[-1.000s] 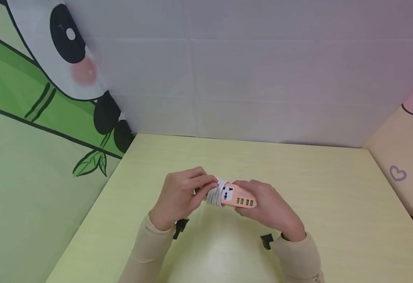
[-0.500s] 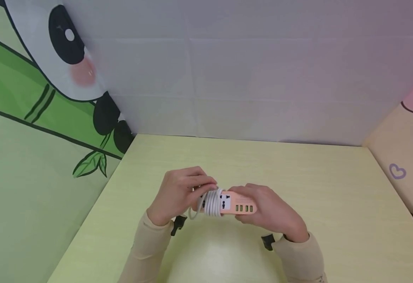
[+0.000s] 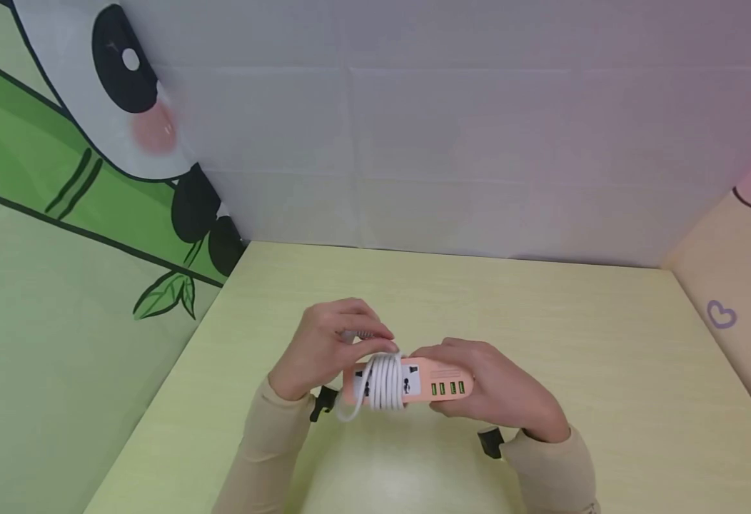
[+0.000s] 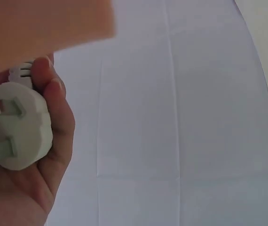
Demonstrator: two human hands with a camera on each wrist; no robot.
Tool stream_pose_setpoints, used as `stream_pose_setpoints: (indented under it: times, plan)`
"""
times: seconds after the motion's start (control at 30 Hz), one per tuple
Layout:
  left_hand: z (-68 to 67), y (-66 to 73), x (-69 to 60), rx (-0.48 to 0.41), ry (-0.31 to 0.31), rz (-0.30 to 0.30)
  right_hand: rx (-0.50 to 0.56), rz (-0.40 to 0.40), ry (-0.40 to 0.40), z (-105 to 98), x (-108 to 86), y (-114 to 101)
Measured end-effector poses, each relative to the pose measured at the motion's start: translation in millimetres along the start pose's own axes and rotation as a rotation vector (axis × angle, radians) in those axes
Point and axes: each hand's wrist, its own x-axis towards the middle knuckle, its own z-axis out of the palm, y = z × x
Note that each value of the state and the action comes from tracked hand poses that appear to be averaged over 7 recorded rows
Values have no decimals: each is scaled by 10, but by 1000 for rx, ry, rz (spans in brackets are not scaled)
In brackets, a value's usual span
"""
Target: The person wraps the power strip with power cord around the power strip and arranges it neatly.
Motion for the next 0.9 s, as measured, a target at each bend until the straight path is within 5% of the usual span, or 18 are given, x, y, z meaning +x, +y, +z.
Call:
stream_pose_setpoints:
  times: [0.17,0.5,0.9]
  plan:
    - [23,-52,10,-120,-41,-2,87,-74,-19,-12,-1,35]
    - [115,-211,-7,-376,-225,-65,207,-144,-69,-45,-21,131]
    - [109,-168,-3,-391,-301,-101,287,-195,-14,-63,-58,178]
